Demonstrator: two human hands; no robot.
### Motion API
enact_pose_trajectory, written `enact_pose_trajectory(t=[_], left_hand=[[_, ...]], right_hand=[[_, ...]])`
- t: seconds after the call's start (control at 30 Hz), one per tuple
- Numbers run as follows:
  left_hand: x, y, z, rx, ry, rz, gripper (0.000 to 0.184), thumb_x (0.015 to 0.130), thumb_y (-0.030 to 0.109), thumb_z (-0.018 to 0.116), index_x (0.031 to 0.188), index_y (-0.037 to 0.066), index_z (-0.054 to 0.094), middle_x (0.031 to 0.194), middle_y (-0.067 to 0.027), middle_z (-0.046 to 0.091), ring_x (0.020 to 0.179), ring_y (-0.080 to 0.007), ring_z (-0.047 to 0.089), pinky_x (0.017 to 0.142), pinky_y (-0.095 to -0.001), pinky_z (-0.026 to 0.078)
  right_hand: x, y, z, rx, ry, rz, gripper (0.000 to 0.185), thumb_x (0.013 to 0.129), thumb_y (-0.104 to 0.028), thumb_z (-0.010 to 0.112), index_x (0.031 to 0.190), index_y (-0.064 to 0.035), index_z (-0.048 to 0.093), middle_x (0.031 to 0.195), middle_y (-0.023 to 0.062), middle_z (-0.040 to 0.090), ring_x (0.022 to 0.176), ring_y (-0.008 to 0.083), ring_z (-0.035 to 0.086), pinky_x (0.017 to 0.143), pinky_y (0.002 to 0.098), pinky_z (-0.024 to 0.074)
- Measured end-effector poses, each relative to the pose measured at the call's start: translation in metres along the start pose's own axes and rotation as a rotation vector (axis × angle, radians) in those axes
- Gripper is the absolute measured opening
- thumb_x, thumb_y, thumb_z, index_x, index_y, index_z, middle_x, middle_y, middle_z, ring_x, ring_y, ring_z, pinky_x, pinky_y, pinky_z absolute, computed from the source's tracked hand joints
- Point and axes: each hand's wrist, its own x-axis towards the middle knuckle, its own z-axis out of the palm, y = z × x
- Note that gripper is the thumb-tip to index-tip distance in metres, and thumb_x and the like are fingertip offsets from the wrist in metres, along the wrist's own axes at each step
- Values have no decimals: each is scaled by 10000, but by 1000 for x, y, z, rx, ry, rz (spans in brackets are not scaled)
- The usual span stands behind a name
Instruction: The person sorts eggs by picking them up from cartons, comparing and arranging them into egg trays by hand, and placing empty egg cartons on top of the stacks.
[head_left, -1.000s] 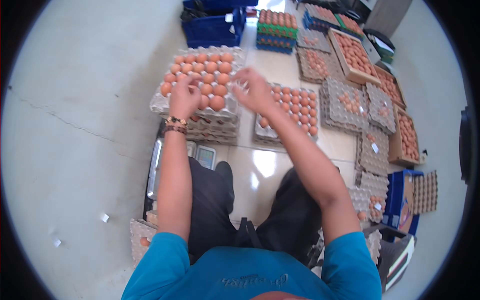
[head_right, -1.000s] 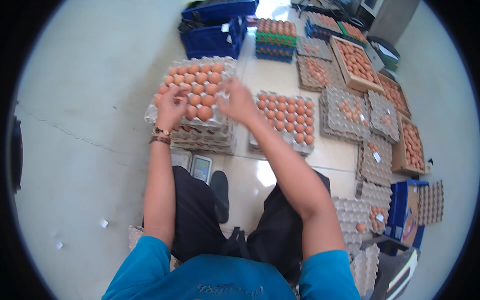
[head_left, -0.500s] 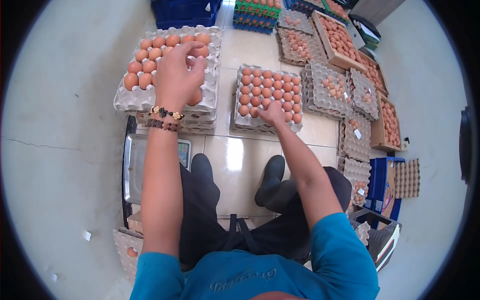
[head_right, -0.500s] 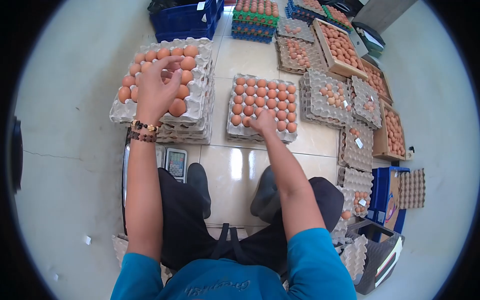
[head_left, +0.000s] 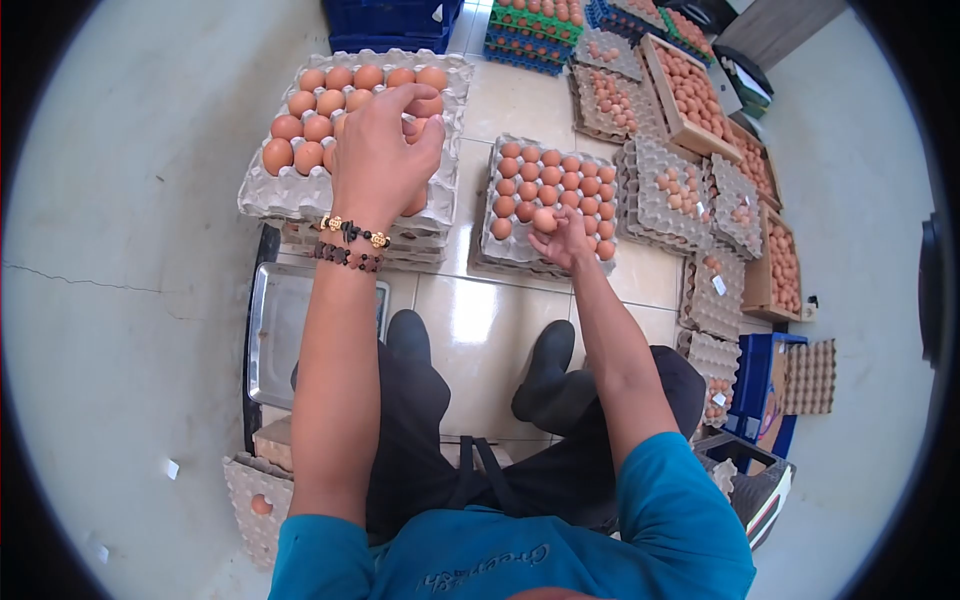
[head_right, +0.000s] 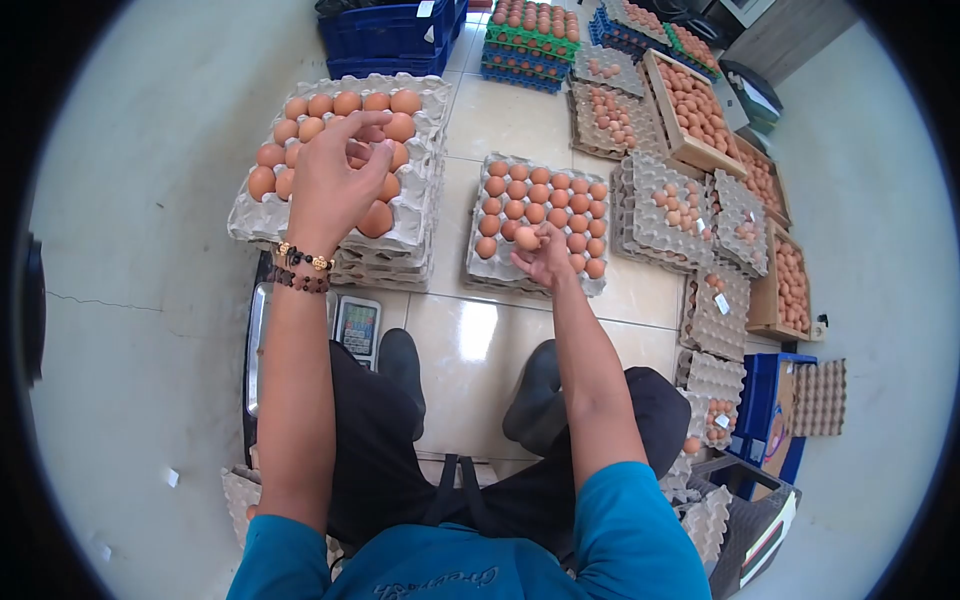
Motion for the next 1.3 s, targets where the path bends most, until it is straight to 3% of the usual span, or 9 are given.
enact_pose_trajectory(t=[0.1,0.23,0.37,0.4,0.73,1.03,1.17,1.2,1.3], left_hand=[[-1,0,1,5,-18,4,285,817,199,679,1050,37,694,917,-86,720,744,-198,695,695,-332,559],[-3,2,1,7,-40,-2,294,820,211,678,1055,34,693,923,-96,714,758,-207,696,707,-335,556],[-3,4,1,24,-61,-42,291,822,208,672,1064,46,694,914,-100,709,766,-211,693,702,-344,552],[-3,4,1,27,-63,-39,290,821,206,672,1065,50,695,910,-100,708,767,-217,692,701,-345,551],[-13,-1,19,103,-536,70,433,776,103,693,1208,97,660,1033,-137,693,861,-235,677,805,-361,544],[-10,19,43,-450,-733,29,595,791,77,777,1334,-2,547,1145,-137,667,1030,-156,657,836,-266,548],[-8,21,16,-792,-676,-150,478,852,35,712,1298,12,543,1211,-138,628,1051,-173,651,909,-280,550],[-8,21,7,-852,-648,-236,471,860,30,699,1300,13,534,1216,-142,623,1051,-180,651,921,-284,548],[-6,12,-19,-1108,-473,-394,430,912,52,623,1313,-16,484,1226,-160,592,1080,-215,635,965,-306,539]], right_hand=[[13,7,18,-191,78,-52,163,805,-209,590,899,-75,590,841,37,568,736,189,587,667,344,564],[-5,26,65,-1500,409,-372,398,699,-309,711,955,-28,596,901,108,662,835,221,657,750,383,560],[27,45,69,-1550,657,-336,548,601,-417,784,938,-30,593,953,150,683,948,302,665,847,411,516],[27,43,66,-1596,627,-382,535,598,-413,793,924,-36,599,922,141,684,826,265,683,723,386,547],[-18,-41,71,-617,-177,31,217,830,-272,661,803,-73,579,663,14,541,468,101,499,384,216,370],[-143,-100,176,-869,-403,-178,243,825,-242,713,816,-11,638,649,41,572,462,82,509,383,204,371],[-174,-92,186,-444,-464,-112,354,932,-264,482,1088,42,569,831,117,589,682,184,614,594,289,535],[-173,-89,181,-340,-556,-101,392,933,-234,385,1186,47,491,997,172,556,886,260,616,806,381,567],[-164,-76,184,-242,-641,-123,353,914,-167,388,1180,44,486,1068,197,526,970,286,593,947,429,545]])
